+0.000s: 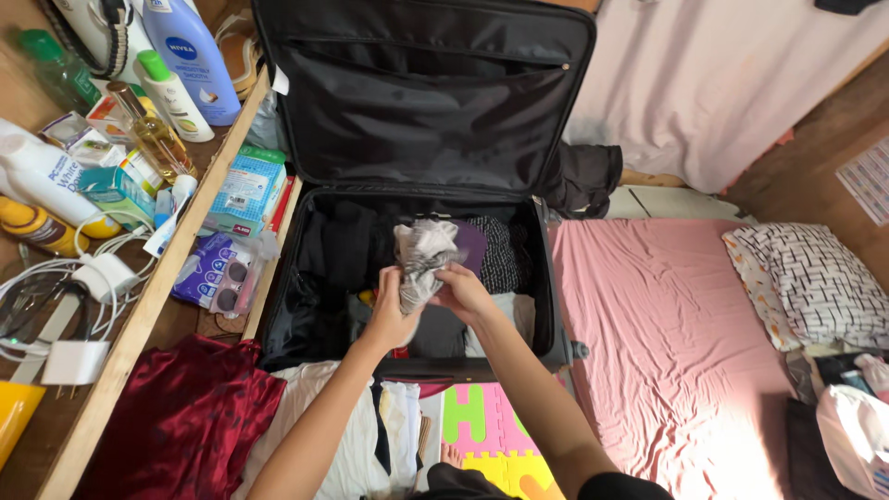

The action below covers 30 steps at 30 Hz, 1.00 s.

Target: The person unpacks various clothing items from a black suitcase placed on the floor. They remove a dark blue shirt, a white shirt, a red patterned dress, a grey towel, a purple top, a pink patterned top, and a black and white patterned top, folding each item and placing it on a nearby wooden shelf.

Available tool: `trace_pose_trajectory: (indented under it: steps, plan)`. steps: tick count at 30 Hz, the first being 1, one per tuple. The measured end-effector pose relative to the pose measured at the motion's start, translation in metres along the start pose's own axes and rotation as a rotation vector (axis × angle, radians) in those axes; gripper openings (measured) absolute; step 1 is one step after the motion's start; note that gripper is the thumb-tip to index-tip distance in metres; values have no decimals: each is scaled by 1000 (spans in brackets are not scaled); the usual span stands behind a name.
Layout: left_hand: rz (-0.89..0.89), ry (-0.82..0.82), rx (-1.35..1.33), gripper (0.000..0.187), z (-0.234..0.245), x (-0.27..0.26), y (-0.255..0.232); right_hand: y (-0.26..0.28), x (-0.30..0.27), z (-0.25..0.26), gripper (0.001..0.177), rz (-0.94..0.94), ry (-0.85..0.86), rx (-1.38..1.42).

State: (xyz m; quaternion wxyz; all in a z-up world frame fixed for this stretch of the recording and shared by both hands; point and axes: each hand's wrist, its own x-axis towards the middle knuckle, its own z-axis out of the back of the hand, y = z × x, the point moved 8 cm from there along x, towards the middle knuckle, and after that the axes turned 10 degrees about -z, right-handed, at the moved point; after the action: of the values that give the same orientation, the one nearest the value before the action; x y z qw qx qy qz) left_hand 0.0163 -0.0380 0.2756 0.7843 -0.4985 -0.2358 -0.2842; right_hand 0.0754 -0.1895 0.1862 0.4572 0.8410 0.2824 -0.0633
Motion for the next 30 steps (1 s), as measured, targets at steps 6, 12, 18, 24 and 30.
trace_pose_trajectory:
  steps: [6, 12, 18, 24, 30]
  plan:
    - [122, 333, 557, 65, 0, -11, 9, 68, -18, 34, 14, 245, -335, -65]
    - [509, 554, 219, 83, 3, -4, 17, 183, -80, -44, 14, 292, -69, -236]
    - [-9, -126, 440, 121, 33, 90, -42, 200, -101, -109, 7, 367, 102, -311]
    - [541, 183, 317, 65, -13, 69, 19, 261, -159, -125, 11, 765, -105, -475]
    - [493, 213, 322, 49, 26, 73, 96, 327, -213, -84, 10, 810, -208, -627]
